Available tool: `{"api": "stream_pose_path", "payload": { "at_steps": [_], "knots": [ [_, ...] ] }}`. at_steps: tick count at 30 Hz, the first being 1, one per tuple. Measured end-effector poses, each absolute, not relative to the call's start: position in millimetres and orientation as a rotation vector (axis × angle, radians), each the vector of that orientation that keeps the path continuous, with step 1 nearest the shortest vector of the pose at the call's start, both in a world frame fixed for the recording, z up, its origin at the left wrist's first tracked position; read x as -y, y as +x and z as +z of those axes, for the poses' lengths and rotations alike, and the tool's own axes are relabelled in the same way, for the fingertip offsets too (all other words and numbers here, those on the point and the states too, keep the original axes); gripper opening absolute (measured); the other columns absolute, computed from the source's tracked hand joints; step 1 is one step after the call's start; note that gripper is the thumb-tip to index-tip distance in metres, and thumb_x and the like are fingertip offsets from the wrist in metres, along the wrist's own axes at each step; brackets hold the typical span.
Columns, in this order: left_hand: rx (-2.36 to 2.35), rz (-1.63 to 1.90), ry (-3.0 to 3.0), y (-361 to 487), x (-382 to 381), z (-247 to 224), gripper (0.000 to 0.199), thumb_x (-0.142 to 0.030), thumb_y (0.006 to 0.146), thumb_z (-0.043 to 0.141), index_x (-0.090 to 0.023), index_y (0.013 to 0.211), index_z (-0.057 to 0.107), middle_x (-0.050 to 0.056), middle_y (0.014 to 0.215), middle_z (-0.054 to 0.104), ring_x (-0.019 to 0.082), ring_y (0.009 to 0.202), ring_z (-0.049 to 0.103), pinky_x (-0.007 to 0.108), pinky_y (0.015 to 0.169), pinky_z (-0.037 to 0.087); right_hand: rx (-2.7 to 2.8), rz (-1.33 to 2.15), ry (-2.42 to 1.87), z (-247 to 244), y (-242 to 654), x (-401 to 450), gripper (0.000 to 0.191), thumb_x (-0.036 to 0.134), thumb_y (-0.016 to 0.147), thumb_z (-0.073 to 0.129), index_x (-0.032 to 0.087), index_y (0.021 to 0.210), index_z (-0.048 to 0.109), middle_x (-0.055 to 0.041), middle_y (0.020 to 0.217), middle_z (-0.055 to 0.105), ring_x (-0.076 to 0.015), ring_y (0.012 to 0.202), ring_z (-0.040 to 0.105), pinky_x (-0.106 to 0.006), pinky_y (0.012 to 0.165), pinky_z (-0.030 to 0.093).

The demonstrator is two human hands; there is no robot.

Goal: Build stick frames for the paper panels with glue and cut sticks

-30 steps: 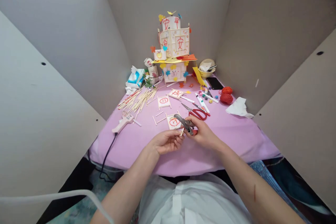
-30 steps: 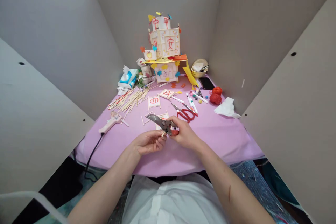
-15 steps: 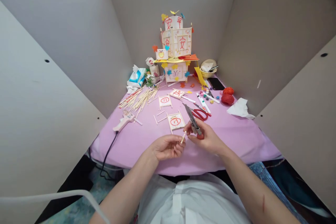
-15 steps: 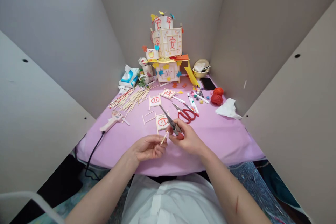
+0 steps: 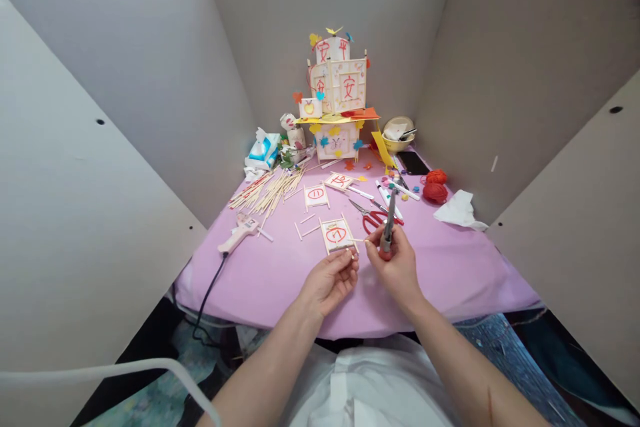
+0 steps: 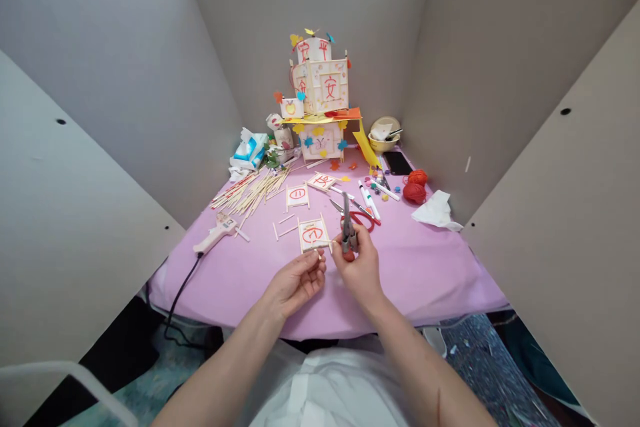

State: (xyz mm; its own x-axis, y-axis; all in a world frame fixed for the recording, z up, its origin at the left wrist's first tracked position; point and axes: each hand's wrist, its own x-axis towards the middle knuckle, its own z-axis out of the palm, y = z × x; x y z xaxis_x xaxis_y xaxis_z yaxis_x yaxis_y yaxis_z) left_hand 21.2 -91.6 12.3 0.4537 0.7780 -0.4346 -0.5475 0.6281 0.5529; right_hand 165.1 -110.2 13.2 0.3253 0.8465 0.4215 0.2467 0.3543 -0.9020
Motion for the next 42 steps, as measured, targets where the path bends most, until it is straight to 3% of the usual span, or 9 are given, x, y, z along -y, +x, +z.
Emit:
{"api": "stream_pose_path", "payload": {
  "at_steps": [5, 14, 21, 33, 42],
  "knots": [
    [-0.653, 0.961, 0.279, 41, 95, 6, 0.008, -0.014, 0.074, 0.07, -0.008, 0.079, 0.067, 0.002, 0.068, 0.063, 0.004, 0.056, 0.054, 0.013, 0.055, 0.047, 1.273, 0.453, -1.228, -5, 150, 117, 0.029, 0.02, 0.069, 0.063, 0.023, 0.095, 0.05, 0.0006, 0.082, 0.058, -0.0162, 0.073, 0.055, -0.031, 0.07, 0.047],
    [-0.712, 1.042, 0.414, 41, 97, 11, 0.01, -0.018, 0.075, 0.068, -0.009, 0.08, 0.067, 0.007, 0.077, 0.068, 0.014, 0.067, 0.063, 0.025, 0.065, 0.053, 1.33, 0.499, -1.226, -5, 145, 122, 0.033, 0.017, 0.07, 0.061, 0.024, 0.099, 0.049, -0.0012, 0.087, 0.058, -0.0186, 0.078, 0.057, -0.034, 0.073, 0.048],
    [-0.749, 0.88, 0.261, 26, 90, 16, 0.01, -0.013, 0.073, 0.07, -0.012, 0.082, 0.065, 0.001, 0.073, 0.066, 0.008, 0.061, 0.06, 0.018, 0.058, 0.048, 1.419, 0.642, -1.162, 4, 160, 125, 0.033, 0.028, 0.076, 0.064, 0.024, 0.104, 0.046, -0.0018, 0.089, 0.056, -0.0159, 0.077, 0.055, -0.03, 0.071, 0.048],
    [-0.765, 0.803, 0.309, 28, 102, 18, 0.022, -0.017, 0.065, 0.078, -0.013, 0.082, 0.064, 0.0, 0.072, 0.064, 0.008, 0.066, 0.059, 0.02, 0.062, 0.046, 1.407, 0.674, -1.155, 1, 166, 126, 0.034, 0.03, 0.076, 0.064, 0.024, 0.104, 0.046, -0.0008, 0.086, 0.054, -0.0148, 0.074, 0.052, -0.028, 0.066, 0.046],
    [-0.792, 0.848, 0.448, 31, 106, 21, 0.019, -0.022, 0.066, 0.078, -0.012, 0.079, 0.068, 0.002, 0.075, 0.064, 0.01, 0.07, 0.059, 0.021, 0.064, 0.045, 1.345, 0.691, -1.15, 0, 164, 125, 0.038, 0.03, 0.075, 0.065, 0.024, 0.108, 0.046, -0.0015, 0.087, 0.055, -0.0162, 0.076, 0.054, -0.029, 0.067, 0.047]
  ]
}}
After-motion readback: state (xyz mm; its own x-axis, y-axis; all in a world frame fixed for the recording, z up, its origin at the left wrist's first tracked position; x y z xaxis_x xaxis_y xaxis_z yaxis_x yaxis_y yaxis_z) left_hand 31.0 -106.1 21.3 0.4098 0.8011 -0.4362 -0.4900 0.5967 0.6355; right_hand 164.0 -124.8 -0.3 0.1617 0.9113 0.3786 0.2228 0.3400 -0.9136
